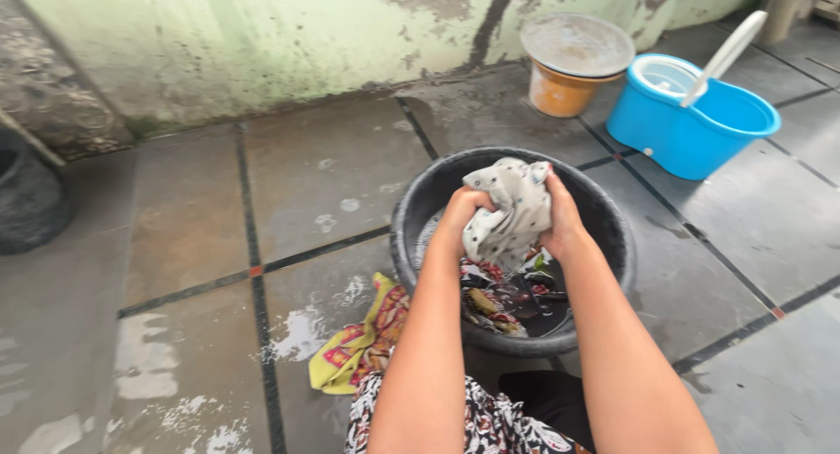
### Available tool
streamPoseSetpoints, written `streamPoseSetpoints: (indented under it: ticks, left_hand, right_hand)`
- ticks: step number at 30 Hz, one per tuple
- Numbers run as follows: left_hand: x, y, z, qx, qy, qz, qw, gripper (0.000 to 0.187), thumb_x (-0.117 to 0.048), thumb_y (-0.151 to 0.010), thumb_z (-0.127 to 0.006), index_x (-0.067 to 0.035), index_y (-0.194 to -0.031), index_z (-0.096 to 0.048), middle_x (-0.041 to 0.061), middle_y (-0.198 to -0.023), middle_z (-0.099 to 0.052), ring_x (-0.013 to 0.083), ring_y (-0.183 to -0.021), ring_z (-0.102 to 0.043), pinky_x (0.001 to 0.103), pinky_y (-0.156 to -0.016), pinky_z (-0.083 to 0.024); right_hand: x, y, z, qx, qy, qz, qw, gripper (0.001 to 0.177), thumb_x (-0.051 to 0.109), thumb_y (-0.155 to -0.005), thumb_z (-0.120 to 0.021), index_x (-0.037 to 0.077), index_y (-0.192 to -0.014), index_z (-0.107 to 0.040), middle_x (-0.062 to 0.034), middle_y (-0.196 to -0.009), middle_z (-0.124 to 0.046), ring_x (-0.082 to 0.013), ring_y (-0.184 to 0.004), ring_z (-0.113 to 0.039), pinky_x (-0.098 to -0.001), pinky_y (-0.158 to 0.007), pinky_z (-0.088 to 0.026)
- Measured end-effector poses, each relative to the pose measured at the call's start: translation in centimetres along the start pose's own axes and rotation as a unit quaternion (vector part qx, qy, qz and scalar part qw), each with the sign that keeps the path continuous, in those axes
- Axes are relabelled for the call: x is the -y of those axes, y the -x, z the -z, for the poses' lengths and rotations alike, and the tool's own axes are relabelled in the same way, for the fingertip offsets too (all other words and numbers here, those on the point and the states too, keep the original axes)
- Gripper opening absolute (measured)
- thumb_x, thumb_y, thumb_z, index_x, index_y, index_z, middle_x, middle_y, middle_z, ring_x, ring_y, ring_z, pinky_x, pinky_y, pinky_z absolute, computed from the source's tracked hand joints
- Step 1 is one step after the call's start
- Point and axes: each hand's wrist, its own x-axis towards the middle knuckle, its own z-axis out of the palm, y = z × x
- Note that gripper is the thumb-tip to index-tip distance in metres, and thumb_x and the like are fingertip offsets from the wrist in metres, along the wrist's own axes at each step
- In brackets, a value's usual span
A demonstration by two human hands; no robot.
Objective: The person washes clothes in a bucket of soapy water, scrubbing them against each other and submerging them multiple times.
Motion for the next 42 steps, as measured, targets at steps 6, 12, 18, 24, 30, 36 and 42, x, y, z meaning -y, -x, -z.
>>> streamPoseSetpoints:
  ticks: [6, 12, 18, 24, 30, 36, 42]
  left_hand:
    - [6.2, -4.1, 4.8, -0.122, -0.164, 0.024, 0.979, 0.037, 0.004, -0.063, -0.061, 0.006, -0.099, -0.07, 0.013, -0.088, -0.072, 0.0262, -0.076, -0.068, 0.038, -0.068, -0.055]
    - [8.6, -3.5, 8.7, -0.215, -0.36, 0.099, 0.902, 0.043, 0.001, -0.063, -0.065, 0.002, -0.105, -0.073, 0.018, -0.1, -0.075, 0.0345, -0.094, -0.072, 0.04, -0.083, -0.055]
    - [8.0, -0.7, 7.1, -0.358, -0.525, 0.088, 0.767, 0.072, -0.01, -0.074, -0.072, -0.023, -0.142, -0.052, 0.017, -0.167, -0.012, 0.0435, -0.142, -0.034, 0.046, -0.112, -0.04]
    - [11.1, -2.6, 8.0, -0.309, -0.616, -0.075, 0.721, 0.064, -0.025, -0.091, -0.061, -0.03, -0.153, -0.045, 0.012, -0.17, -0.019, 0.0372, -0.152, -0.028, 0.054, -0.118, -0.034]
    - [15.1, -3.5, 8.4, -0.172, -0.73, 0.051, 0.66, 0.054, -0.04, -0.102, -0.046, -0.037, -0.156, -0.038, -0.002, -0.172, -0.013, 0.0303, -0.158, -0.01, 0.067, -0.121, -0.013]
    - [17.3, -3.5, 10.5, -0.118, -0.752, 0.159, 0.629, 0.054, -0.044, -0.105, -0.037, -0.04, -0.159, -0.03, -0.008, -0.172, -0.007, 0.027, -0.159, -0.003, 0.065, -0.123, -0.005]
    - [17.4, -3.9, 12.0, -0.089, -0.76, 0.202, 0.612, 0.057, -0.046, -0.105, -0.034, -0.041, -0.161, -0.023, -0.011, -0.172, -0.001, 0.0259, -0.159, -0.001, 0.062, -0.124, -0.005]
  right_hand:
    - [-3.1, -5.1, 6.5, -0.09, 0.088, 0.076, 0.989, 0.02, 0.029, -0.098, -0.069, 0.015, -0.088, -0.058, 0.0013, -0.082, -0.058, -0.0166, -0.075, -0.057, -0.0379, -0.069, -0.044]
    - [-8.1, -9.6, 10.2, -0.215, 0.117, 0.094, 0.965, 0.003, 0.01, -0.081, -0.068, 0.012, -0.084, -0.069, 0.0027, -0.077, -0.063, -0.0121, -0.07, -0.056, -0.0288, -0.061, -0.042]
    - [-13.6, -12.2, 11.7, -0.273, 0.383, 0.145, 0.871, 0.015, 0.016, -0.076, -0.069, 0.008, -0.088, -0.073, -0.0116, -0.103, -0.066, -0.028, -0.09, -0.065, -0.0438, -0.081, -0.054]
    - [-15.5, -12.0, 8.7, -0.199, 0.581, 0.21, 0.761, 0.067, 0.034, -0.082, -0.074, 0.023, -0.144, -0.053, -0.015, -0.157, -0.039, -0.0407, -0.14, -0.041, -0.054, -0.109, -0.042]
    - [-17.5, -11.9, 6.7, -0.092, 0.691, 0.045, 0.715, 0.078, 0.035, -0.095, -0.061, 0.043, -0.162, -0.022, -0.0052, -0.173, -0.013, -0.0344, -0.15, -0.027, -0.061, -0.113, -0.036]
    - [-21.2, -13.6, 9.1, -0.059, 0.729, -0.035, 0.681, 0.071, 0.031, -0.098, -0.057, 0.049, -0.158, -0.024, 0.0018, -0.173, -0.012, -0.0305, -0.155, -0.023, -0.0611, -0.116, -0.034]
    - [-23.1, -14.9, 9.1, -0.057, 0.743, -0.071, 0.663, 0.07, 0.035, -0.099, -0.056, 0.05, -0.158, -0.022, 0.0026, -0.173, -0.01, -0.0311, -0.156, -0.019, -0.0606, -0.117, -0.032]
